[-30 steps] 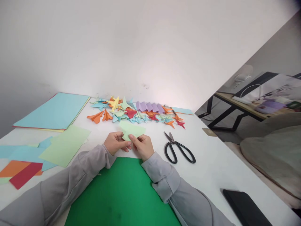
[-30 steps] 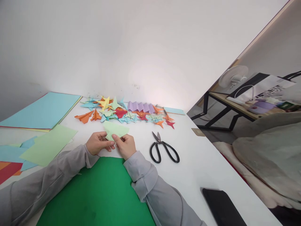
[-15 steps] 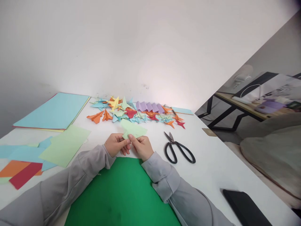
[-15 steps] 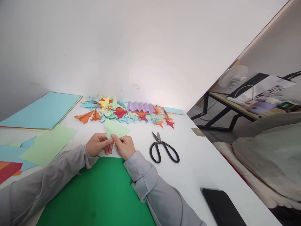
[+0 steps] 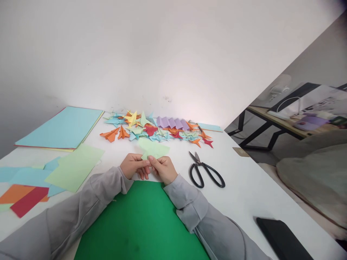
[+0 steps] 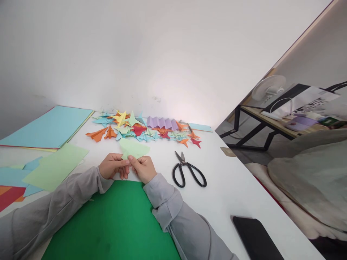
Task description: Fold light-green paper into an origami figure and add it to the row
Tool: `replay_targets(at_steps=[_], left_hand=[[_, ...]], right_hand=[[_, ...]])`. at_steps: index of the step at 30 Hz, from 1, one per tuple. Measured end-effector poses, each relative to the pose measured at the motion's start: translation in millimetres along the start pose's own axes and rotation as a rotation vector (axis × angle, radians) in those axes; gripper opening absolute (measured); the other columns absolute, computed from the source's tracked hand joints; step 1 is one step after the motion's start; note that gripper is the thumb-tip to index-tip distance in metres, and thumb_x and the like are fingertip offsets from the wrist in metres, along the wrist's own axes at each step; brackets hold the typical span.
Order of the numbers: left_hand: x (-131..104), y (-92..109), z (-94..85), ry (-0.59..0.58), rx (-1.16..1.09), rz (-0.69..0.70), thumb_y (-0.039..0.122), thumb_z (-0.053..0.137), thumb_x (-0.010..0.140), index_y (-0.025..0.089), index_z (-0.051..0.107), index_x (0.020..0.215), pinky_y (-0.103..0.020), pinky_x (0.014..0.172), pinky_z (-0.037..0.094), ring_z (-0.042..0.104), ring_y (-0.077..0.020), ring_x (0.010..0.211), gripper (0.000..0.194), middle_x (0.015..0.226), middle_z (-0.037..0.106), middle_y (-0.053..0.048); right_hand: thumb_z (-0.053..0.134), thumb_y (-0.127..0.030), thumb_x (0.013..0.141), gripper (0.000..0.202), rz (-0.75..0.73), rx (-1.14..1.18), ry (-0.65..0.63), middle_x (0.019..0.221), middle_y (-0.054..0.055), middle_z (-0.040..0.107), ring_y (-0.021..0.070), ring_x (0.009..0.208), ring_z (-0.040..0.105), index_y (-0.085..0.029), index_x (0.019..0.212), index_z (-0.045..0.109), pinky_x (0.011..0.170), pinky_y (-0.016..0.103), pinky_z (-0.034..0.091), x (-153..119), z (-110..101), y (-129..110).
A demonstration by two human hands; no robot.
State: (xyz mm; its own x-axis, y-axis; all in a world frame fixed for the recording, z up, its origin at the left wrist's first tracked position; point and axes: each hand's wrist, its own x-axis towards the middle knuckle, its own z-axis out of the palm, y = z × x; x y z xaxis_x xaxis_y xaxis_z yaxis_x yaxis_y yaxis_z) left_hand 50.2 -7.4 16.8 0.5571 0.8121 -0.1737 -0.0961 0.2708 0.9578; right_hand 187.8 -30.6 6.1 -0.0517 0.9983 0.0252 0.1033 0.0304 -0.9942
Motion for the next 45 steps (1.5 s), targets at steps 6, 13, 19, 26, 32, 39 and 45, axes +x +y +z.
replay_targets(at_steps=[6, 13, 19, 26, 32, 39, 45], left_hand=[[-0.8, 2.0, 2.4, 0.052, -0.028, 0.031, 0.045, 0.067, 0.058, 0.009, 0.056, 0.05, -0.021, 0.031, 0.04, 0.055, -0.0134, 0.035, 0.038, 0.044, 0.057, -0.003], [0.2, 0.7, 2.5, 0.068, -0.017, 0.025, 0.046, 0.067, 0.056, 0.009, 0.056, 0.05, -0.02, 0.032, 0.04, 0.052, -0.0118, 0.034, 0.039, 0.043, 0.056, -0.004], [1.3, 0.5, 2.4, 0.07, -0.048, 0.02, 0.05, 0.064, 0.06, 0.01, 0.055, 0.051, -0.021, 0.031, 0.04, 0.053, -0.0127, 0.033, 0.042, 0.042, 0.055, -0.003], [1.2, 0.8, 3.5, 0.106, -0.044, 0.034, 0.049, 0.068, 0.056, 0.011, 0.052, 0.05, -0.021, 0.03, 0.041, 0.053, -0.0131, 0.033, 0.042, 0.043, 0.057, -0.003], [1.0, -2.0, 2.2, 0.127, -0.007, 0.05, 0.045, 0.072, 0.053, 0.013, 0.047, 0.046, -0.021, 0.028, 0.039, 0.051, -0.0136, 0.029, 0.041, 0.034, 0.054, -0.002], [3.5, -4.8, -0.5, 0.178, -0.021, 0.101, 0.046, 0.069, 0.057, 0.013, 0.047, 0.045, -0.02, 0.027, 0.038, 0.049, -0.0113, 0.028, 0.042, 0.033, 0.053, 0.0], [4.8, -3.3, 1.5, 0.195, -0.031, 0.079, 0.046, 0.073, 0.051, 0.011, 0.049, 0.045, -0.019, 0.026, 0.038, 0.049, -0.0105, 0.028, 0.043, 0.035, 0.054, 0.0]], right_hand=[[0.053, -0.06, 0.067, 0.057, 0.029, 0.063, 0.009, 0.026, -0.004, 0.035, 0.0038, 0.028, 0.027, -0.016, 0.031, 0.044, 0.034, 0.022, 0.018, -1.2, 0.9, -3.1], [0.057, -0.057, 0.066, 0.053, -0.038, -0.041, -0.066, 0.028, -0.004, 0.037, 0.004, 0.029, 0.029, -0.016, 0.034, 0.045, 0.032, 0.021, 0.018, -1.7, 0.9, -0.5], [0.06, -0.056, 0.063, 0.052, -0.008, 0.016, -0.047, 0.029, -0.003, 0.041, 0.0043, 0.029, 0.033, -0.015, 0.034, 0.048, 0.033, 0.02, 0.022, -1.3, 1.2, -0.9], [0.06, -0.055, 0.063, 0.049, 0.049, 0.04, -0.089, 0.027, -0.004, 0.038, 0.0042, 0.026, 0.03, -0.015, 0.035, 0.05, 0.03, 0.02, 0.019, -2.4, -0.1, -1.0], [0.062, -0.048, 0.065, 0.042, -0.084, -0.012, -0.184, 0.034, -0.004, 0.044, 0.0045, 0.032, 0.033, -0.016, 0.04, 0.052, 0.034, 0.02, 0.023, -5.3, -0.8, -6.6], [0.061, -0.054, 0.062, 0.044, -0.018, -0.002, -0.135, 0.038, -0.002, 0.049, 0.0063, 0.036, 0.04, -0.015, 0.045, 0.052, 0.037, 0.02, 0.03, -5.5, 3.2, -5.3], [0.06, -0.056, 0.063, 0.047, 0.0, -0.006, -0.081, 0.036, -0.002, 0.048, 0.006, 0.034, 0.04, -0.014, 0.043, 0.051, 0.035, 0.019, 0.029, -4.2, 4.1, -2.7]])
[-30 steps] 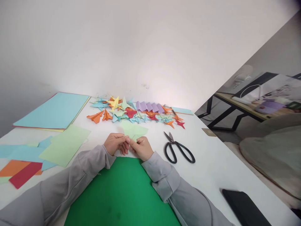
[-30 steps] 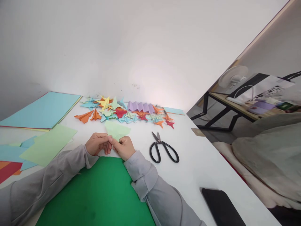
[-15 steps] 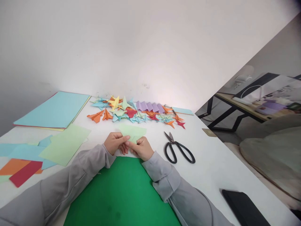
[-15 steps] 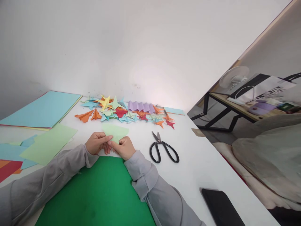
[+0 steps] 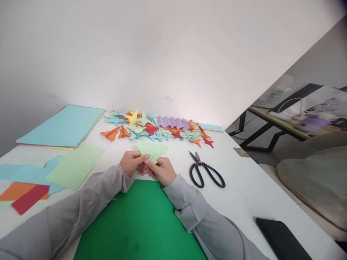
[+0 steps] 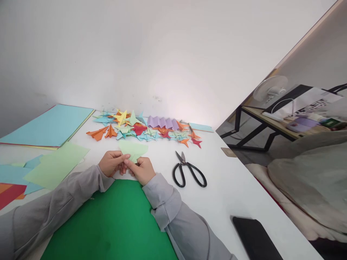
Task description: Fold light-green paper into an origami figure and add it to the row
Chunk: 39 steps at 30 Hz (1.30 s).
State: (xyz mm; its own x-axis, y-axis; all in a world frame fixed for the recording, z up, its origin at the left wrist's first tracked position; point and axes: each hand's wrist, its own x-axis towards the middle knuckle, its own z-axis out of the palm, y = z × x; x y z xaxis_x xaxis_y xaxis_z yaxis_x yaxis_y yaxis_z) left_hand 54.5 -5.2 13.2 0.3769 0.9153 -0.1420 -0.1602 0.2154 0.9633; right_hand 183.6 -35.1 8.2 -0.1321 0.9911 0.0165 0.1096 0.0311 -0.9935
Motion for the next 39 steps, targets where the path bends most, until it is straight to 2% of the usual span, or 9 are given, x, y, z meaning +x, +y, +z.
replay_targets(at_steps=[3, 7, 13, 15, 21, 27, 34, 39], left_hand=[[-0.1, 0.0, 0.3, -0.001, -0.003, -0.011, 0.046, 0.073, 0.052, 0.011, 0.049, 0.046, -0.019, 0.026, 0.037, 0.049, -0.0104, 0.028, 0.042, 0.038, 0.055, -0.001], [0.1, -1.6, -1.4, 0.042, 0.003, -0.022, 0.042, 0.073, 0.052, 0.013, 0.045, 0.045, -0.019, 0.024, 0.033, 0.045, -0.0099, 0.025, 0.041, 0.035, 0.053, 0.001], [0.2, 0.7, -1.7, 0.03, -0.027, -0.066, 0.039, 0.075, 0.048, 0.014, 0.041, 0.039, -0.018, 0.024, 0.031, 0.044, -0.0099, 0.024, 0.044, 0.032, 0.05, 0.0], [-0.2, 2.9, -0.6, 0.032, -0.041, -0.08, 0.04, 0.076, 0.046, 0.014, 0.041, 0.037, -0.019, 0.024, 0.03, 0.044, -0.0099, 0.024, 0.045, 0.032, 0.05, -0.001], [-3.7, 3.1, 0.2, -0.028, 0.011, -0.065, 0.046, 0.073, 0.048, 0.008, 0.055, 0.047, -0.019, 0.025, 0.029, 0.044, -0.0099, 0.025, 0.042, 0.033, 0.049, -0.001], [-3.5, -1.3, -1.3, -0.076, 0.047, -0.068, 0.051, 0.066, 0.057, 0.01, 0.052, 0.042, -0.019, 0.025, 0.029, 0.043, -0.0098, 0.024, 0.046, 0.031, 0.048, -0.002], [-5.5, 0.2, 0.1, -0.09, 0.072, -0.072, 0.059, 0.059, 0.06, 0.01, 0.051, 0.039, -0.019, 0.026, 0.029, 0.042, -0.0098, 0.024, 0.054, 0.03, 0.046, -0.003], [-5.4, -2.0, 0.1, -0.069, 0.039, -0.054, 0.062, 0.053, 0.064, 0.01, 0.051, 0.04, -0.021, 0.026, 0.031, 0.043, -0.0108, 0.025, 0.057, 0.031, 0.047, -0.003]], right_hand=[[0.059, -0.054, 0.064, 0.046, -0.014, 0.06, -0.018, 0.034, -0.003, 0.045, 0.0049, 0.031, 0.037, -0.014, 0.041, 0.052, 0.034, 0.019, 0.027, 1.0, -1.6, 1.7], [0.063, -0.051, 0.061, 0.044, 0.045, 0.104, -0.014, 0.029, -0.004, 0.041, 0.0039, 0.027, 0.032, -0.014, 0.039, 0.052, 0.032, 0.02, 0.021, 1.5, -3.7, 1.8], [0.064, -0.05, 0.059, 0.045, 0.095, 0.13, -0.037, 0.026, -0.005, 0.038, 0.0032, 0.025, 0.028, -0.015, 0.036, 0.049, 0.03, 0.02, 0.017, 0.9, -3.9, 1.7], [0.063, -0.052, 0.06, 0.046, 0.084, 0.126, -0.018, 0.026, -0.005, 0.037, 0.0032, 0.025, 0.028, -0.015, 0.037, 0.05, 0.03, 0.02, 0.017, 0.8, -3.7, 2.8], [0.057, -0.055, 0.067, 0.054, 0.017, 0.128, 0.062, 0.027, -0.003, 0.039, 0.0044, 0.027, 0.032, -0.015, 0.034, 0.046, 0.032, 0.021, 0.018, 2.2, -4.2, 5.0], [0.058, -0.054, 0.067, 0.054, -0.012, 0.182, 0.043, 0.028, -0.003, 0.038, 0.0053, 0.029, 0.032, -0.016, 0.032, 0.044, 0.035, 0.023, 0.018, 2.7, -3.9, 2.6], [0.05, -0.057, 0.072, 0.059, 0.013, 0.103, 0.108, 0.026, -0.002, 0.037, 0.0052, 0.027, 0.032, -0.016, 0.03, 0.042, 0.034, 0.022, 0.019, 0.3, -4.2, 2.2], [0.053, -0.057, 0.07, 0.056, -0.057, 0.108, 0.038, 0.03, -0.001, 0.042, 0.0065, 0.031, 0.036, -0.015, 0.034, 0.045, 0.035, 0.022, 0.021, 2.9, -3.9, 4.8]])
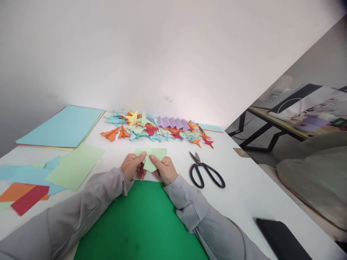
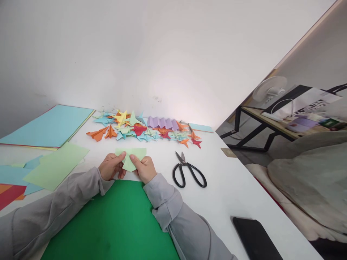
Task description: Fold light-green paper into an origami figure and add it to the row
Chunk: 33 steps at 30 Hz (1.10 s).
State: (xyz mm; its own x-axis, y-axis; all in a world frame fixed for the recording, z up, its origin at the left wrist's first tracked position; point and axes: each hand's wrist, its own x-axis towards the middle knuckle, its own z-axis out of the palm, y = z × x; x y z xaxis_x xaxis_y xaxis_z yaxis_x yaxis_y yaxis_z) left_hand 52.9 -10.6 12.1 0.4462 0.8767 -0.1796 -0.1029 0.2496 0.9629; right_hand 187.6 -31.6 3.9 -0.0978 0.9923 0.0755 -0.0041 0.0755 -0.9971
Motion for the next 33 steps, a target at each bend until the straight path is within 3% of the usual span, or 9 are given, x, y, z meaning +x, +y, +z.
replay_targets(at_steps=[11, 19, 23, 26, 30, 33], left_hand=[[-0.4, 2.1, 0.1, 0.055, -0.071, 0.022, 0.068, 0.049, 0.062, 0.011, 0.05, 0.042, -0.022, 0.026, 0.031, 0.043, -0.0122, 0.023, 0.061, 0.032, 0.048, -0.004], [1.7, 4.0, 0.7, 0.016, -0.105, -0.026, 0.075, 0.036, 0.063, 0.011, 0.051, 0.047, -0.023, 0.026, 0.03, 0.046, -0.0138, 0.026, 0.068, 0.035, 0.049, -0.005], [2.9, 3.0, 0.1, 0.05, -0.107, 0.034, 0.072, 0.039, 0.066, 0.011, 0.051, 0.047, -0.023, 0.026, 0.031, 0.045, -0.0132, 0.026, 0.065, 0.034, 0.048, -0.004], [2.6, 2.9, -0.4, 0.003, -0.121, 0.027, 0.074, 0.04, 0.062, 0.01, 0.052, 0.046, -0.023, 0.026, 0.031, 0.046, -0.0133, 0.026, 0.068, 0.035, 0.05, -0.005], [-1.1, 5.5, 0.8, -0.019, 0.047, 0.033, 0.058, 0.066, 0.053, 0.008, 0.055, 0.045, -0.021, 0.027, 0.033, 0.046, -0.0117, 0.027, 0.051, 0.036, 0.051, -0.004], [-3.5, 6.4, 1.2, -0.031, 0.151, 0.032, 0.046, 0.071, 0.053, 0.008, 0.057, 0.045, -0.02, 0.029, 0.033, 0.045, -0.0097, 0.027, 0.042, 0.034, 0.051, -0.003]], right_hand=[[0.052, -0.058, 0.07, 0.058, 0.031, -0.025, 0.016, 0.027, -0.001, 0.039, 0.0063, 0.029, 0.034, -0.016, 0.03, 0.043, 0.035, 0.022, 0.021, -2.7, 0.8, -4.2], [0.048, -0.059, 0.073, 0.061, 0.076, -0.011, 0.039, 0.026, -0.001, 0.039, 0.0062, 0.028, 0.035, -0.016, 0.029, 0.043, 0.035, 0.022, 0.022, -0.9, -0.5, 2.5], [0.048, -0.059, 0.072, 0.061, 0.077, -0.012, 0.033, 0.027, -0.001, 0.038, 0.0062, 0.028, 0.035, -0.016, 0.03, 0.044, 0.036, 0.022, 0.023, -1.1, 0.2, 1.0], [0.047, -0.06, 0.073, 0.061, 0.066, -0.033, 0.039, 0.027, -0.001, 0.038, 0.0064, 0.029, 0.035, -0.016, 0.03, 0.044, 0.037, 0.022, 0.024, -1.9, 1.1, -2.7], [0.044, -0.061, 0.074, 0.063, 0.071, -0.032, 0.031, 0.028, -0.001, 0.039, 0.0066, 0.03, 0.037, -0.016, 0.03, 0.043, 0.037, 0.022, 0.026, -2.7, 1.4, -4.9], [0.042, -0.064, 0.073, 0.064, 0.102, -0.015, 0.045, 0.028, 0.0, 0.04, 0.007, 0.029, 0.038, -0.016, 0.03, 0.044, 0.036, 0.022, 0.027, -1.8, 0.8, -3.1]])
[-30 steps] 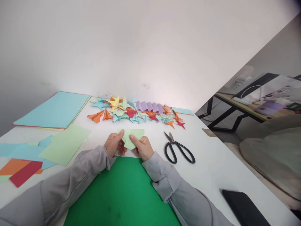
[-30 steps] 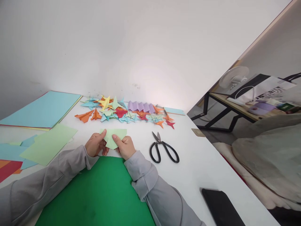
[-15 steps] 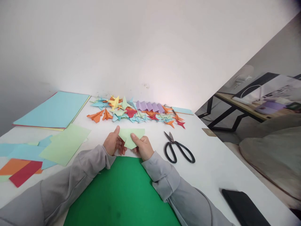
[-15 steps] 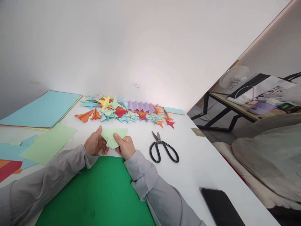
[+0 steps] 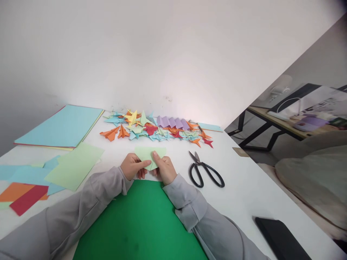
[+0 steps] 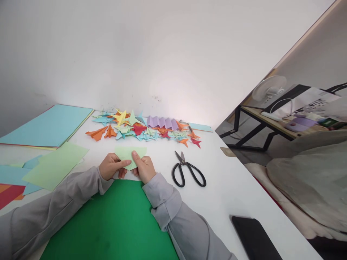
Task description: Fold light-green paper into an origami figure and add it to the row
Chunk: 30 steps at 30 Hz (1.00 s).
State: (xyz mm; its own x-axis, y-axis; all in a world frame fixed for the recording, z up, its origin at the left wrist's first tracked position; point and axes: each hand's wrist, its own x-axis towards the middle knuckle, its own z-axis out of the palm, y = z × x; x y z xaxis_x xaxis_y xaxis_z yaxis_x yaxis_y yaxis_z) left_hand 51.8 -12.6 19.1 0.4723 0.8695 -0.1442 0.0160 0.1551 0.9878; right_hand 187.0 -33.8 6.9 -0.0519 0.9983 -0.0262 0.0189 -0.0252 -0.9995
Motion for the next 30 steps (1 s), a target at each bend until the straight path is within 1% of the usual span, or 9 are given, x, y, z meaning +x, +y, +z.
replay_targets(at_steps=[3, 6, 12, 15, 20, 22, 25, 27, 30], left_hand=[[0.2, -2.2, -0.7, 0.008, -0.025, -0.02, 0.046, 0.069, 0.054, 0.009, 0.055, 0.044, -0.021, 0.029, 0.034, 0.044, -0.0095, 0.026, 0.041, 0.033, 0.05, -0.003], [1.2, -4.1, -1.0, 0.029, -0.058, -0.027, 0.044, 0.071, 0.053, 0.009, 0.055, 0.044, -0.021, 0.028, 0.033, 0.043, -0.0097, 0.026, 0.039, 0.033, 0.05, -0.002], [-0.7, 0.2, 2.0, 0.022, 0.05, 0.001, 0.039, 0.071, 0.055, 0.01, 0.055, 0.044, -0.021, 0.03, 0.037, 0.048, -0.0105, 0.029, 0.036, 0.036, 0.052, -0.002], [-1.3, 0.9, 2.7, -0.015, 0.099, 0.013, 0.034, 0.071, 0.057, 0.01, 0.056, 0.045, -0.02, 0.032, 0.038, 0.049, -0.0104, 0.031, 0.03, 0.037, 0.054, -0.002], [-0.3, -0.3, 1.2, -0.056, 0.116, 0.007, 0.036, 0.068, 0.059, 0.01, 0.056, 0.045, -0.02, 0.033, 0.038, 0.048, -0.0101, 0.03, 0.032, 0.036, 0.054, -0.003], [0.1, 0.1, 0.6, -0.065, 0.104, 0.007, 0.038, 0.069, 0.058, 0.011, 0.055, 0.044, -0.02, 0.032, 0.037, 0.047, -0.01, 0.029, 0.033, 0.035, 0.053, -0.003], [0.3, 1.1, 0.1, -0.082, 0.098, 0.0, 0.04, 0.069, 0.058, 0.011, 0.055, 0.044, -0.02, 0.032, 0.037, 0.046, -0.0094, 0.028, 0.035, 0.034, 0.052, -0.002], [0.1, 1.1, -0.2, -0.087, 0.102, -0.003, 0.042, 0.067, 0.059, 0.011, 0.055, 0.044, -0.02, 0.032, 0.036, 0.045, -0.0089, 0.028, 0.037, 0.033, 0.051, -0.002], [0.1, -0.3, -0.7, -0.104, 0.114, -0.001, 0.043, 0.065, 0.062, 0.011, 0.054, 0.045, -0.019, 0.031, 0.035, 0.045, -0.0085, 0.028, 0.037, 0.033, 0.051, -0.001]], right_hand=[[0.044, -0.065, 0.071, 0.063, 0.02, 0.062, 0.096, 0.027, 0.0, 0.039, 0.0078, 0.028, 0.037, -0.017, 0.03, 0.044, 0.035, 0.023, 0.027, 3.2, -0.8, 3.1], [0.047, -0.064, 0.07, 0.06, -0.005, 0.151, 0.175, 0.027, -0.001, 0.039, 0.008, 0.028, 0.036, -0.018, 0.032, 0.043, 0.034, 0.023, 0.027, 6.3, -1.5, 5.5], [0.044, -0.063, 0.072, 0.058, -0.051, 0.112, 0.19, 0.03, -0.001, 0.042, 0.0086, 0.031, 0.039, -0.017, 0.037, 0.045, 0.036, 0.023, 0.028, 5.7, -0.7, 4.8], [0.039, -0.066, 0.073, 0.061, -0.045, 0.082, 0.218, 0.03, 0.0, 0.042, 0.0088, 0.032, 0.04, -0.018, 0.036, 0.045, 0.036, 0.023, 0.029, 4.9, 0.3, 3.1], [0.025, -0.072, 0.073, 0.07, 0.006, 0.089, 0.223, 0.028, 0.001, 0.04, 0.0087, 0.029, 0.039, -0.018, 0.032, 0.044, 0.034, 0.023, 0.03, 5.1, 0.1, 1.6], [0.038, -0.07, 0.07, 0.065, -0.005, 0.097, 0.165, 0.028, 0.001, 0.041, 0.0082, 0.029, 0.039, -0.017, 0.032, 0.045, 0.034, 0.022, 0.029, 5.0, -0.8, 1.9], [0.063, -0.057, 0.059, 0.048, -0.046, 0.113, 0.072, 0.033, -0.001, 0.046, 0.0072, 0.031, 0.038, -0.015, 0.04, 0.052, 0.034, 0.022, 0.028, 4.3, -1.4, 2.5], [0.065, -0.053, 0.06, 0.044, -0.056, 0.136, 0.062, 0.034, -0.002, 0.047, 0.0069, 0.031, 0.038, -0.014, 0.043, 0.054, 0.034, 0.022, 0.027, 3.8, -0.7, 2.9], [0.057, -0.056, 0.067, 0.051, -0.022, 0.147, 0.109, 0.03, -0.001, 0.044, 0.0071, 0.028, 0.038, -0.015, 0.037, 0.049, 0.033, 0.022, 0.027, 3.7, 1.1, 3.3]])
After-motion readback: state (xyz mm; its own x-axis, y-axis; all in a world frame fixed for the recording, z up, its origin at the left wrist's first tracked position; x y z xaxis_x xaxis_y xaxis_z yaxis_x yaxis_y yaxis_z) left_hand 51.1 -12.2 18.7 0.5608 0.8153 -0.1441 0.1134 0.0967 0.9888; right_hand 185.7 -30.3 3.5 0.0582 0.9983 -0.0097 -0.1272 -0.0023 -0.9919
